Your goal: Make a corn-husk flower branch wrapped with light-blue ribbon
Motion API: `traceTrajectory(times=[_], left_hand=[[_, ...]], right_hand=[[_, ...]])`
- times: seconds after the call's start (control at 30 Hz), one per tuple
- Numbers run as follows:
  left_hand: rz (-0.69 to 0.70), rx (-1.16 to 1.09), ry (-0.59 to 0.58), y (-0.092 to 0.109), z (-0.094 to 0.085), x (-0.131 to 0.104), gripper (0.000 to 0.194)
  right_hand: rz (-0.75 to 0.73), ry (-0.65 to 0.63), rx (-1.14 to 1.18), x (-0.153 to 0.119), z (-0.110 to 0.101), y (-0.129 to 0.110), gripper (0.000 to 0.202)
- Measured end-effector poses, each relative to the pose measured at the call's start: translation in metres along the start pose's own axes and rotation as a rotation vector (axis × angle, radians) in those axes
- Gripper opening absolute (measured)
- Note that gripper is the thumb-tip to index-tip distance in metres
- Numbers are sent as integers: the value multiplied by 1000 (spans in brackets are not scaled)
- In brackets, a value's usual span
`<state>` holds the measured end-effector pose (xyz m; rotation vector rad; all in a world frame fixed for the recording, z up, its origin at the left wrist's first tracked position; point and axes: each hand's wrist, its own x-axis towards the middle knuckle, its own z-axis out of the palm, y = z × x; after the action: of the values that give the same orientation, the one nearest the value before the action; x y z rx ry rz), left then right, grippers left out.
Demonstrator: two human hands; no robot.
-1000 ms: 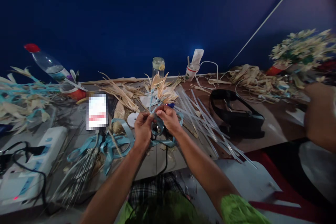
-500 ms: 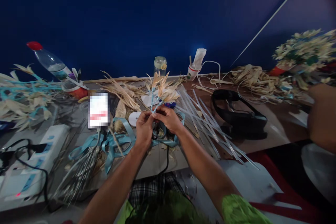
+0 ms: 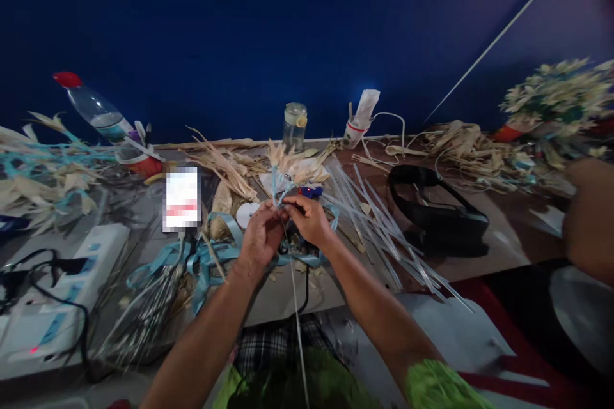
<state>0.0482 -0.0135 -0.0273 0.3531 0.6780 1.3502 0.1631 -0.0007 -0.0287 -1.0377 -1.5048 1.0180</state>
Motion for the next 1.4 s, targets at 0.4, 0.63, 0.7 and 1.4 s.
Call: traceTrajectory(times=[0.4,0.63,0.7,1.4], left_hand=[[110,122,-30,4,-4,1,20],[132,155,-6,8,-8,7,24],[121,174,5,10,-8,7,26],[293,407,13,2,-6,6,25]], right_hand=[[-140,-33,-188,-3,-4,2,25],[-39,-96,-230,-2,-11,0,19],[-27,-118,-221,-2,-12,-1,20],[-18,-74,-77,1,-17,1,25]])
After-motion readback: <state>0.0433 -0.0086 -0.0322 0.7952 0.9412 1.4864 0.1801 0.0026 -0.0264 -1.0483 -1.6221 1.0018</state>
